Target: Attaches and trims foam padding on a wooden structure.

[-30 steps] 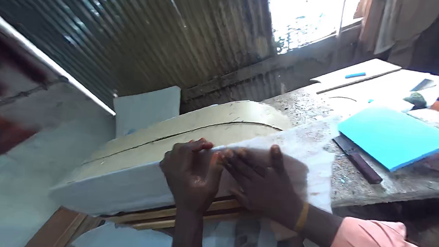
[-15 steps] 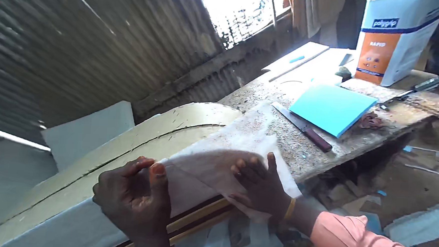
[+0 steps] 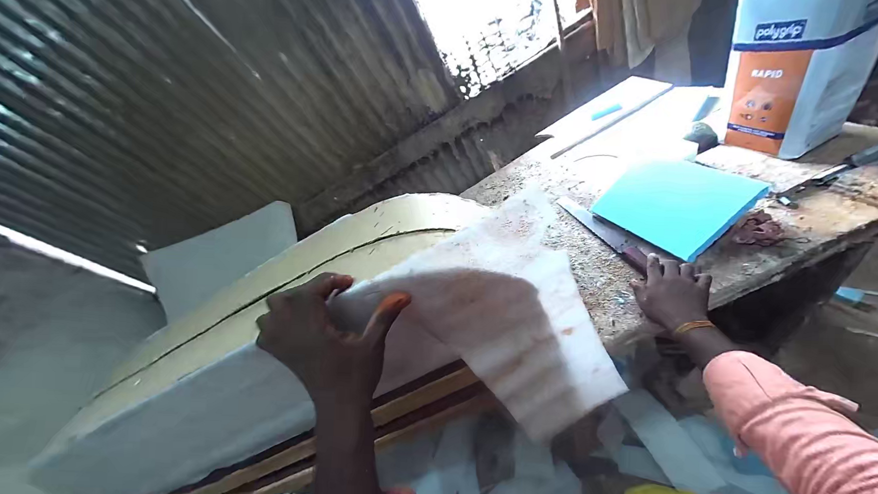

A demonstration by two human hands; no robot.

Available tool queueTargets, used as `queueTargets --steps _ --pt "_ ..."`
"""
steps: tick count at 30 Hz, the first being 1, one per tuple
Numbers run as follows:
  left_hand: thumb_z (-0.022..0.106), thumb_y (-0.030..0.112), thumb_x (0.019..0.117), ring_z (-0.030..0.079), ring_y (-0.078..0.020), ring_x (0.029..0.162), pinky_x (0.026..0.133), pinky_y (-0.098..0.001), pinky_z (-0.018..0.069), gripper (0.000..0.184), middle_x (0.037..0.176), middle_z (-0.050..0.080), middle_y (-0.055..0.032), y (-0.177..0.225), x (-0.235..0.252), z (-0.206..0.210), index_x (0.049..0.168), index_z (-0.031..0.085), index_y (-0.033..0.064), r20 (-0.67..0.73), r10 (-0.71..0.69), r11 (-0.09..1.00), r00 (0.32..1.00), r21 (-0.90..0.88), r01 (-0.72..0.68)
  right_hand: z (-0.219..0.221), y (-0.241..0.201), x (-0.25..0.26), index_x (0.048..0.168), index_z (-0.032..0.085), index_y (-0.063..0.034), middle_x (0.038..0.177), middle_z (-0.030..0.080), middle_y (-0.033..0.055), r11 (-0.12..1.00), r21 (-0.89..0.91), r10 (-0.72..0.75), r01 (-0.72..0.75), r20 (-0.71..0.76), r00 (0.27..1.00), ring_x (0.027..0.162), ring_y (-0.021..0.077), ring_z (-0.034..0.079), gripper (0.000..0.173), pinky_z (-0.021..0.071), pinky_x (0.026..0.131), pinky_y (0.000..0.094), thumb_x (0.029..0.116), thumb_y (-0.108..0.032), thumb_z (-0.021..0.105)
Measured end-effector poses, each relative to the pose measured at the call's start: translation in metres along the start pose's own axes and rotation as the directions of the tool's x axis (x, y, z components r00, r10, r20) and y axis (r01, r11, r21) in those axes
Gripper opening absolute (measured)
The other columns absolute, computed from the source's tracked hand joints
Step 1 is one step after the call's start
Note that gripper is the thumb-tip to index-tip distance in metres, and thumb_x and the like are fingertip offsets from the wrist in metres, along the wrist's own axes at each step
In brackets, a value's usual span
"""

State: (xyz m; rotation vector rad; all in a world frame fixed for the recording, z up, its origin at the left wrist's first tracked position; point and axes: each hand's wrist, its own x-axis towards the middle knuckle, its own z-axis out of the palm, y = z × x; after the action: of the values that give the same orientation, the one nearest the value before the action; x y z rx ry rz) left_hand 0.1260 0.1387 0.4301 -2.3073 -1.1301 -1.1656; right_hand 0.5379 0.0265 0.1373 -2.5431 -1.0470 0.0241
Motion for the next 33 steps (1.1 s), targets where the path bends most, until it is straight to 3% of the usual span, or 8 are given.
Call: queueTargets --steps 6,8,11,15,19,24,27,33 --pt "0.065 0.073 0.0856 0.057 -0.0380 0.108 0.095 -0.0642 0.0382 0.069 0.116 0.061 -0.0157 0.003 0.001 -0.007 0.122 0.063 0.0143 0.036 -0.001 1.000 0.999 0.005 0.001 -0.041 -0.019 0.018 0.125 0.059 0.0051 0.112 0.065 0.0300 0.920 0.365 0.024 -0.142 0.309 0.951 0.101 0.0443 0.065 0.045 0.0507 0.083 0.0638 0.1109 -0.033 0.040" --pt "0.062 0.071 0.0896 0.056 -0.0347 0.118 0.108 -0.0678 0.0262 0.066 0.122 0.062 -0.0119 0.011 -0.006 -0.014 0.126 0.063 0.0161 0.039 -0.012 0.999 0.999 0.041 0.011 -0.055 -0.028 -0.023 0.116 0.057 -0.0064 0.088 0.058 0.0069 0.514 0.784 0.067 -0.347 0.366 0.928 0.065 0.0151 0.054 0.038 0.0482 0.057 0.0311 0.1119 -0.037 0.035" --pt "0.061 0.057 0.0976 0.040 -0.0341 0.146 0.120 -0.0678 0.0140 0.063 0.145 0.055 -0.0113 0.020 -0.035 -0.016 0.143 0.054 0.0143 -0.031 -0.031 0.999 0.999 -0.023 0.031 -0.064 -0.027 -0.114 0.130 0.054 -0.0116 0.103 0.068 0.0044 0.005 0.928 0.015 -0.373 0.373 0.928 0.074 0.0131 0.065 0.030 0.0580 0.065 0.0305 0.1100 -0.029 0.039" --pt "0.070 0.036 0.0984 0.068 -0.0133 0.090 0.080 -0.0362 0.0592 0.026 0.102 0.071 -0.0021 0.035 -0.110 0.010 0.111 0.071 0.0129 0.123 -0.158 0.850 0.980 -0.489 0.198 -0.044 -0.018 -0.228 0.144 0.038 -0.0042 0.084 0.058 0.0049 0.349 0.903 0.178 -0.251 0.199 0.964 0.052 0.0133 0.055 0.051 0.0523 0.046 0.0330 0.0974 -0.023 0.047" --pt "0.066 0.048 0.0984 0.064 -0.0182 0.069 0.059 -0.0384 0.0559 0.037 0.093 0.069 -0.0045 0.044 -0.151 0.044 0.122 0.068 0.0195 0.655 -0.294 0.440 0.696 -0.553 0.707 -0.044 0.002 -0.293 0.131 0.049 0.0049 0.083 0.059 0.0060 0.647 0.759 0.228 -0.068 -0.108 0.967 0.055 0.0105 0.058 0.066 0.0555 0.049 0.0330 0.0964 -0.051 0.060" --pt "0.062 0.052 0.0995 0.053 -0.0191 0.053 0.044 -0.0343 0.0471 0.049 0.087 0.060 -0.0079 0.054 -0.166 0.048 0.138 0.047 0.0257 0.768 -0.319 0.152 0.555 -0.537 0.830 -0.093 0.042 -0.305 0.112 0.062 0.0003 0.077 0.064 0.0096 0.899 0.311 -0.224 0.308 -0.277 0.934 0.063 0.0153 0.062 0.055 0.0551 0.058 0.0372 0.0993 -0.053 0.058" --pt "0.059 0.053 0.1008 0.060 -0.0169 0.063 0.050 -0.0329 0.0506 0.044 0.096 0.068 -0.0057 0.057 -0.163 0.035 0.138 0.055 0.0306 0.819 -0.273 0.015 0.505 -0.521 0.853 -0.145 0.046 -0.270 0.106 0.066 0.0017 0.077 0.067 0.0166 0.887 -0.052 -0.457 0.458 -0.235 0.858 0.061 0.0347 0.067 0.064 0.0530 0.051 0.0569 0.0922 -0.060 0.054" --pt "0.061 0.038 0.1038 0.064 -0.0219 0.086 0.077 -0.0447 0.0549 0.036 0.102 0.068 -0.0118 0.057 -0.168 0.059 0.125 0.063 0.0087 0.654 -0.390 0.198 0.649 -0.628 0.752 -0.229 0.001 -0.188 0.093 0.064 -0.0083 0.072 0.062 0.0087 0.743 -0.324 -0.629 0.586 -0.040 0.776 0.059 0.0311 0.065 0.052 0.0508 0.048 0.0528 0.0903 -0.060 0.065"
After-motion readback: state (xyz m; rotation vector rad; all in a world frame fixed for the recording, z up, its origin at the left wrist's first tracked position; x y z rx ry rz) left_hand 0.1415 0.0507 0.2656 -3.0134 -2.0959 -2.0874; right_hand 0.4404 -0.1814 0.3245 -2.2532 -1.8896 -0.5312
